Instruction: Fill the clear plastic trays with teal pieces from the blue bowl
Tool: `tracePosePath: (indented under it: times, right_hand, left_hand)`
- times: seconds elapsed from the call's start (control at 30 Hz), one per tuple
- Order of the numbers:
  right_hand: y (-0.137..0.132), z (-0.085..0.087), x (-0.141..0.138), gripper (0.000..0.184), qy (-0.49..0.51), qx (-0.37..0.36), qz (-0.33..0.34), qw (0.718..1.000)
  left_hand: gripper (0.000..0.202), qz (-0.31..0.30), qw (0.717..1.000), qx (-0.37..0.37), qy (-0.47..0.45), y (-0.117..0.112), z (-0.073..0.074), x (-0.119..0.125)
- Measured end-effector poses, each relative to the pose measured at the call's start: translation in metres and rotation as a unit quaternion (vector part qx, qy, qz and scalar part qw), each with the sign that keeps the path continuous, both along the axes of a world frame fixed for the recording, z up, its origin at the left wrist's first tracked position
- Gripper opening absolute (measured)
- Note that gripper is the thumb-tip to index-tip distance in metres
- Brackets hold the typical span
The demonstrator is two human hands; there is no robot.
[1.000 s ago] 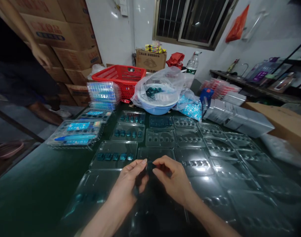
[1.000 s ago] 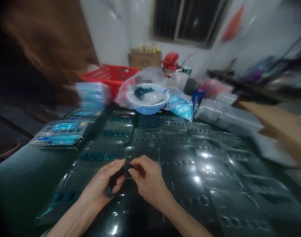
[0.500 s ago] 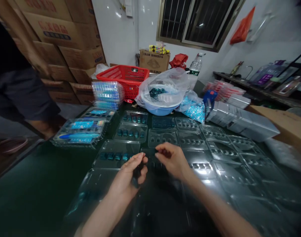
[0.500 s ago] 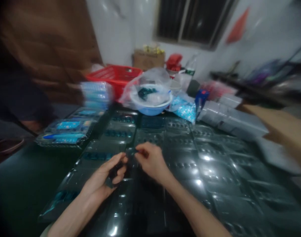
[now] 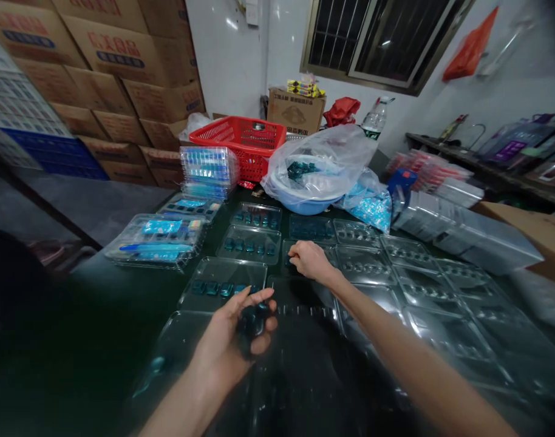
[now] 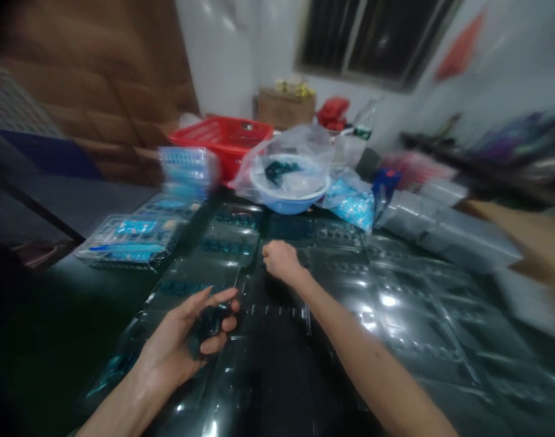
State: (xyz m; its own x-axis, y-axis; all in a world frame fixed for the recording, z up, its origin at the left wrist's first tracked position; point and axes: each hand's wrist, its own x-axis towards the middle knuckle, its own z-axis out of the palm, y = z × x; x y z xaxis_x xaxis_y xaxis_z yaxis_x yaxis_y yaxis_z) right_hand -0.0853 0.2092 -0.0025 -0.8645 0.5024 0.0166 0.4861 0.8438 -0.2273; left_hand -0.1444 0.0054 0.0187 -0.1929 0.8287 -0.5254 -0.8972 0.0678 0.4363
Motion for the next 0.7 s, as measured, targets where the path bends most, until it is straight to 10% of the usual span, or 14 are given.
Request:
tracePosePath:
  times: [0.27,0.7]
  right_hand:
    - [-0.026,0.019,0.016,0.029,0.036,0.019,0.006,0.999]
    - [-0.095,0.054,0.063,0.023,0.142,-0.145,0.208,0.957]
  left_hand:
    - [0.045,0.003,1.0,0.016,-0.002,0.006,-0.003,-0.001]
    - [0.04,-0.072,0.992,0.042,0.097,-0.001,0.002,0.019]
